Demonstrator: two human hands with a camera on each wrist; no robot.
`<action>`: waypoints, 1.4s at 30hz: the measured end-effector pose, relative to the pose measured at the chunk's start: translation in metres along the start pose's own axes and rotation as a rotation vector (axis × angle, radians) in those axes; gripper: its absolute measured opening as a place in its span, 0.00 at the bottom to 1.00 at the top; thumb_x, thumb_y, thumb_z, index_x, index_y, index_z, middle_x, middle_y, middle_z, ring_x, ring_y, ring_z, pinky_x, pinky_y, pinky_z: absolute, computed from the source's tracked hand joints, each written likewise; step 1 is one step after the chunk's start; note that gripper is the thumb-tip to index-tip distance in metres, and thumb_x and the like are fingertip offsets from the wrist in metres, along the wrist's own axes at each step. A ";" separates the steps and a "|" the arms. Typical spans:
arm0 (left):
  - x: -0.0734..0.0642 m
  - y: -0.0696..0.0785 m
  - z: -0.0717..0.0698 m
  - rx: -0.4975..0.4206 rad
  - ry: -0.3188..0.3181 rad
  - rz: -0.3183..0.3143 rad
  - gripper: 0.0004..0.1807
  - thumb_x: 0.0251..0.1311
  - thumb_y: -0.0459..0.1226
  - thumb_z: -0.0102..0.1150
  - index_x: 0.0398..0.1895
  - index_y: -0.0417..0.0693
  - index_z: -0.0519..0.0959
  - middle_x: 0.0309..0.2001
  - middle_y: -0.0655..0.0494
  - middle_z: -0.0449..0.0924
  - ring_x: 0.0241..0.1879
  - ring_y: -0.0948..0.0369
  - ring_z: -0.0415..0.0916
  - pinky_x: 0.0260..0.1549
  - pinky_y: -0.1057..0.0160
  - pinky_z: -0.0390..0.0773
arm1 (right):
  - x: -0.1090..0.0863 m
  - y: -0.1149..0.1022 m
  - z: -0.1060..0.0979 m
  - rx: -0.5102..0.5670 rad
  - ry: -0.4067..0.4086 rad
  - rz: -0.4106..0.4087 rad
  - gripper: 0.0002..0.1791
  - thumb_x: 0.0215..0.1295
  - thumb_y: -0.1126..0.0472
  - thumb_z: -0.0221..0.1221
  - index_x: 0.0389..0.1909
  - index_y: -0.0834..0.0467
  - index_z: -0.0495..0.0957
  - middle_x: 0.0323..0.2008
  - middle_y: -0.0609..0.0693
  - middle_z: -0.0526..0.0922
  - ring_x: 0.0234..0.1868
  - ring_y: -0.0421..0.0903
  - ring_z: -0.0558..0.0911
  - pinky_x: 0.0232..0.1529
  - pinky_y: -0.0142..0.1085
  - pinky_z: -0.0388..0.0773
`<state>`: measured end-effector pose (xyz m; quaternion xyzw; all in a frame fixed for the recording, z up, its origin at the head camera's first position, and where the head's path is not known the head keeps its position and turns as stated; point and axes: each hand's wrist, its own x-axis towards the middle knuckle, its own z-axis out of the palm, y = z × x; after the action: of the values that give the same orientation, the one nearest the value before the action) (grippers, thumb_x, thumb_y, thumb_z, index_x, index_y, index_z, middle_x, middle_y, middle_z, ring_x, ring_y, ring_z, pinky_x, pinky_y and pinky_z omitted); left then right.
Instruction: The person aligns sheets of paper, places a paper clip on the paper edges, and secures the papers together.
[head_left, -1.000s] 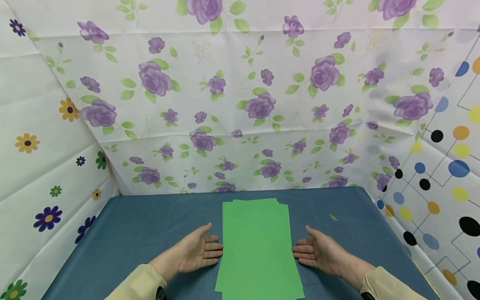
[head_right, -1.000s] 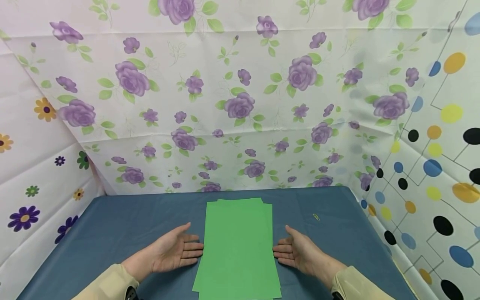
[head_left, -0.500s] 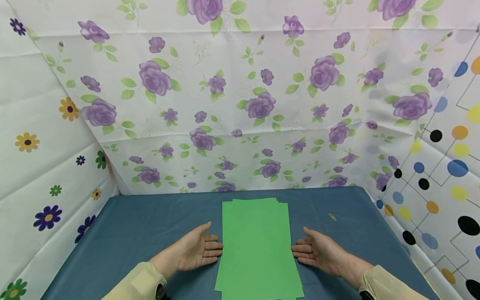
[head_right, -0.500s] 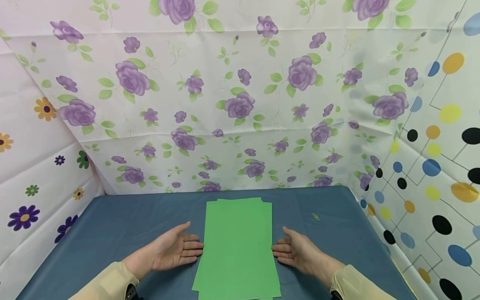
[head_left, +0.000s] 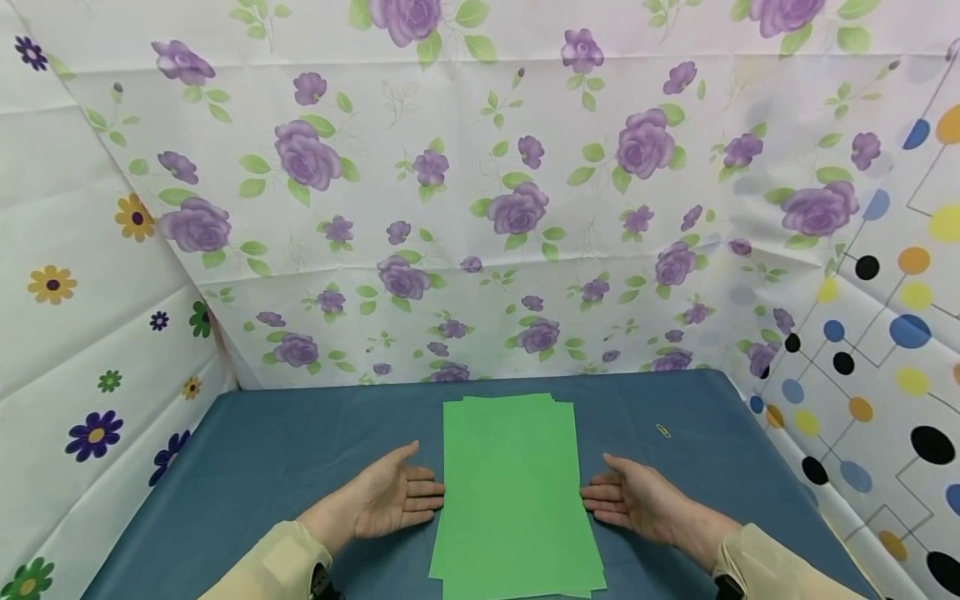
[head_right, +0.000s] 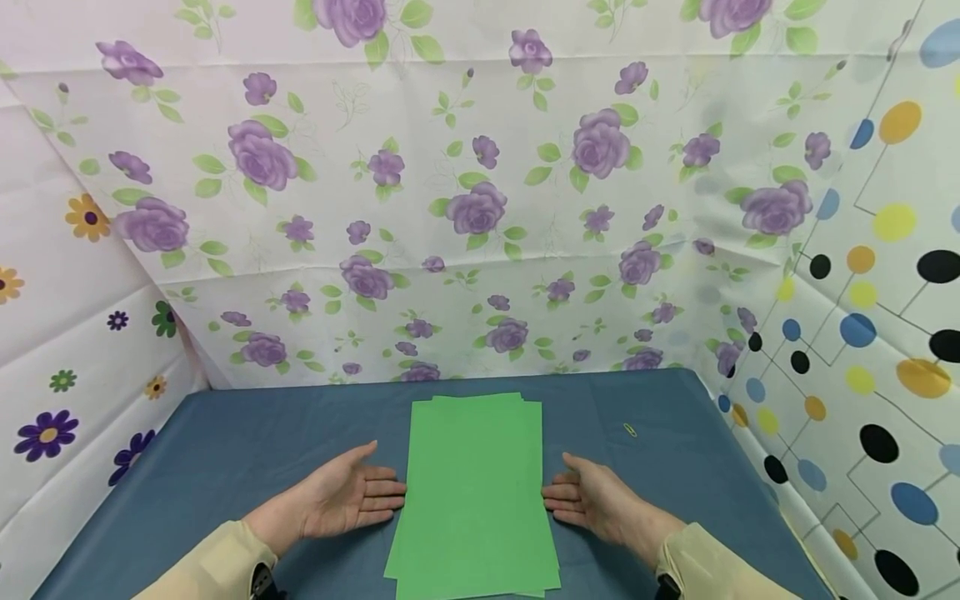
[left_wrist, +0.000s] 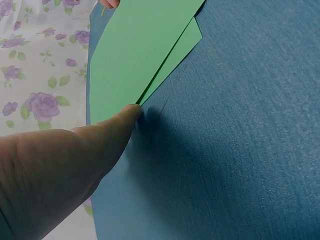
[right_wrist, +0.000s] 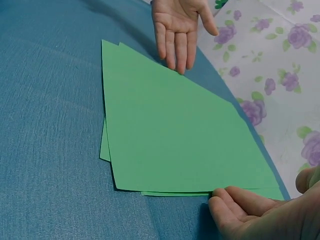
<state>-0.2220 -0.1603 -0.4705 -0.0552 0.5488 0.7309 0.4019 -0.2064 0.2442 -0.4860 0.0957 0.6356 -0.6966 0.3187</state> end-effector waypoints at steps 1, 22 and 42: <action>0.000 0.000 -0.001 -0.003 0.000 0.000 0.53 0.79 0.63 0.33 0.76 0.20 0.38 0.75 0.22 0.45 0.75 0.34 0.49 0.73 0.43 0.59 | 0.000 0.000 0.000 -0.003 0.001 -0.001 0.42 0.85 0.43 0.37 0.72 0.82 0.53 0.70 0.76 0.63 0.72 0.69 0.64 0.70 0.51 0.69; 0.007 -0.003 0.007 -0.011 -0.042 -0.007 0.54 0.78 0.64 0.34 0.77 0.20 0.36 0.76 0.23 0.43 0.75 0.34 0.49 0.72 0.42 0.60 | 0.006 -0.002 0.018 -0.029 -0.013 -0.015 0.41 0.85 0.44 0.38 0.73 0.81 0.51 0.70 0.77 0.61 0.72 0.71 0.63 0.69 0.53 0.69; 0.008 -0.006 0.012 0.003 -0.028 0.006 0.55 0.78 0.63 0.36 0.76 0.20 0.37 0.76 0.22 0.43 0.75 0.33 0.48 0.73 0.41 0.58 | 0.014 0.001 0.030 -0.032 -0.070 -0.002 0.45 0.83 0.41 0.41 0.74 0.81 0.47 0.71 0.76 0.61 0.72 0.71 0.62 0.68 0.55 0.70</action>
<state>-0.2185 -0.1454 -0.4744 -0.0429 0.5446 0.7318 0.4075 -0.2083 0.2112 -0.4887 0.0655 0.6352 -0.6895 0.3418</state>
